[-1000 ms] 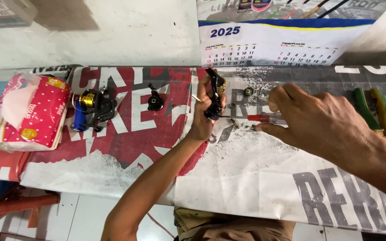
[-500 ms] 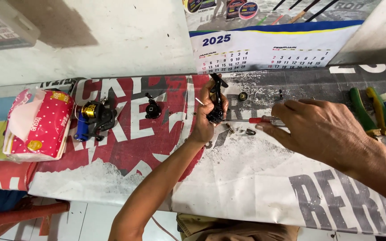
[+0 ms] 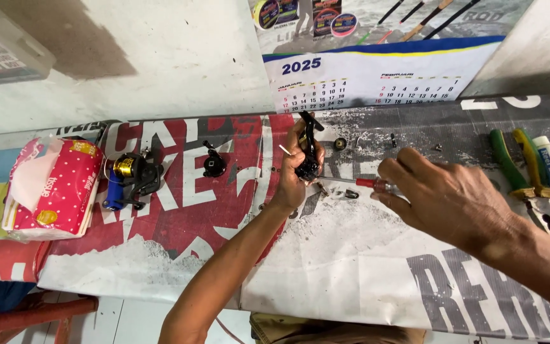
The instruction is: Disassembling and inspecting the internal components of a fishing reel using a screwdriver.
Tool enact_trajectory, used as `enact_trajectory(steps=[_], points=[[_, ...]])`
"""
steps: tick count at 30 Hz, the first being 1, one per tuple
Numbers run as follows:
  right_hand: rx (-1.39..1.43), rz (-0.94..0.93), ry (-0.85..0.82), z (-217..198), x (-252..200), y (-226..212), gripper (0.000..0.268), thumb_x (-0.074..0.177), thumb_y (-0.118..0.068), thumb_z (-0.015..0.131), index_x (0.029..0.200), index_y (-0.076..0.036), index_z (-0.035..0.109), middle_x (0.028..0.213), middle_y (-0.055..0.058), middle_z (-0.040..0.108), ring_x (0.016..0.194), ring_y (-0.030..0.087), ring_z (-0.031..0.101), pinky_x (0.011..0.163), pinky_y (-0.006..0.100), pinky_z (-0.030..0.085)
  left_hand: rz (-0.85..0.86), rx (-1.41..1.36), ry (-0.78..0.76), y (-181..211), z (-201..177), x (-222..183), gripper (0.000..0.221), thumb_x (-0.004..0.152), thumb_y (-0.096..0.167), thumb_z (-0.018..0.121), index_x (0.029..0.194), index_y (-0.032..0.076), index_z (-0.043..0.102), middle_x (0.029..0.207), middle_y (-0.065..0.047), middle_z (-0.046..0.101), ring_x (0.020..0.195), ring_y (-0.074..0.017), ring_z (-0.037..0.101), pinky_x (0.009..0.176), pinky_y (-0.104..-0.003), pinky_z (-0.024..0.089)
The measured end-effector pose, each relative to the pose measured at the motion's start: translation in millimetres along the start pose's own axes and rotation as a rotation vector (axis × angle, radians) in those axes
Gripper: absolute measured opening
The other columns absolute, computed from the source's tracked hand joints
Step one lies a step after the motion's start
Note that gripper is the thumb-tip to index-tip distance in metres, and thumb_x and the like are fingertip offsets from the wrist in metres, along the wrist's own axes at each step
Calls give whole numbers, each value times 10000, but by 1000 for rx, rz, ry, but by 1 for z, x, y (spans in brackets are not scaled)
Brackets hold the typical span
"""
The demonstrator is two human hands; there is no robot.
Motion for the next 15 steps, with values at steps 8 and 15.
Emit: enact_trajectory(steps=[8,15], points=[[19,86,-8,1,-6,11,339,959,-535,555,1160,-275,633,1057,-3,527,573,220,677,281,418,516,-39,25,12,-3,-5,-2,548,1030,382,277,1546,198,300,921,-48,537,717,-102,469,494,-221,415],[205,88,-33,29,11,-9,294,952,-469,649,1131,-236,627,1014,-49,637,592,119,645,353,321,591,-158,-351,281,-20,-1,-4,451,983,400,423,1325,123,523,861,-87,622,639,-133,587,444,-241,487]])
Point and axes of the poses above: each hand's wrist, its own x-axis towards the middle knuckle, its own z-axis out of the palm, y = z × x, the point moved 5 cm from there along x, towards the middle knuckle
